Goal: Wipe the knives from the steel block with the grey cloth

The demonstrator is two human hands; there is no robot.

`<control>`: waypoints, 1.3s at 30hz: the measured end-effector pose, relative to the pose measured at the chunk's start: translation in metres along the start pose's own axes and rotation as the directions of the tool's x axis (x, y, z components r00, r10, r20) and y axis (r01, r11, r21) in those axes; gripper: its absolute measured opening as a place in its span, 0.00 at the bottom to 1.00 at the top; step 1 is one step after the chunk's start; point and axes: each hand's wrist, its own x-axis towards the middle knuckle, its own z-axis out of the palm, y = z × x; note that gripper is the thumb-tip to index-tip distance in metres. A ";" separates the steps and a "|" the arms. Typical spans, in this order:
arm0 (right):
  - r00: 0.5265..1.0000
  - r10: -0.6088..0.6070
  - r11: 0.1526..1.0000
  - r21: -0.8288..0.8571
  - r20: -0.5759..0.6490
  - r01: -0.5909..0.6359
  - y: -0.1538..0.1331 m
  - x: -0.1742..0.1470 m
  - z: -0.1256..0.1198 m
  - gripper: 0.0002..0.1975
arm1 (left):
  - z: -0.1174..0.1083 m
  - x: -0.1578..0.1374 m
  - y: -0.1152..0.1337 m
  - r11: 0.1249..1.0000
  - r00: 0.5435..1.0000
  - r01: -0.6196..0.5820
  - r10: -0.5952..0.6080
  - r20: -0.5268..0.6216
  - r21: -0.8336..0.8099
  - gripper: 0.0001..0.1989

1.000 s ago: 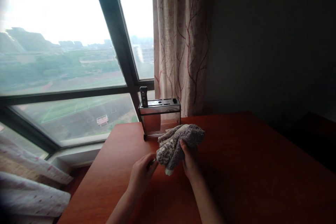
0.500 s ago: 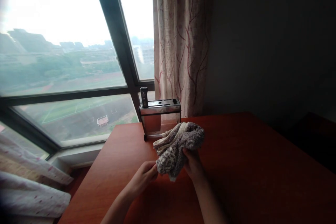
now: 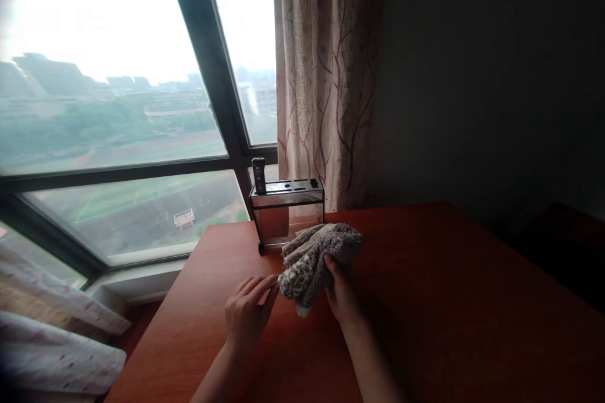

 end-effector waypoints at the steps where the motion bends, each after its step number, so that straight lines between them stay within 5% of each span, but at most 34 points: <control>1: 1.000 0.007 1.000 0.003 -0.003 -0.007 0.000 0.001 0.000 0.23 | 0.000 0.000 0.000 1.000 1.000 -0.003 0.003 -0.007 0.006 0.09; 8: 0.996 0.074 0.996 0.041 0.055 -0.077 -0.003 0.000 -0.004 0.18 | -0.002 0.003 -0.001 0.985 0.980 0.088 -0.058 0.191 -0.151 0.11; 13: 0.985 0.120 0.991 0.040 0.120 -0.126 -0.010 -0.003 -0.005 0.18 | 0.001 0.005 0.002 0.888 0.930 0.257 -0.121 0.347 -0.381 0.20; 18: 0.981 0.176 0.972 0.143 0.083 -0.187 -0.013 -0.003 -0.009 0.15 | 0.005 0.003 -0.001 0.915 0.954 0.233 -0.149 0.261 -0.329 0.15; 22: 0.941 0.258 0.953 0.106 0.218 -0.285 -0.009 -0.007 -0.009 0.27 | 0.007 0.000 -0.005 0.970 0.987 0.123 -0.098 0.129 -0.208 0.11; 25: 0.956 0.215 0.972 0.049 0.199 -0.229 -0.003 -0.009 -0.005 0.29 | 0.010 -0.004 -0.005 0.995 0.998 0.003 0.004 0.070 -0.102 0.10; 29: 0.996 0.088 0.996 -0.030 0.031 -0.087 0.000 -0.006 0.000 0.23 | 0.011 -0.007 -0.003 0.994 0.994 -0.101 0.103 0.046 -0.044 0.09; 34: 0.996 -0.071 0.993 -0.094 -0.061 0.065 0.000 0.000 0.001 0.28 | 0.005 -0.004 -0.002 0.982 0.984 -0.012 0.045 0.174 -0.189 0.09; 39: 0.996 -0.059 0.994 -0.100 -0.066 0.052 -0.005 -0.001 -0.003 0.28 | 0.002 0.001 0.004 0.906 0.944 0.157 -0.021 0.329 -0.392 0.13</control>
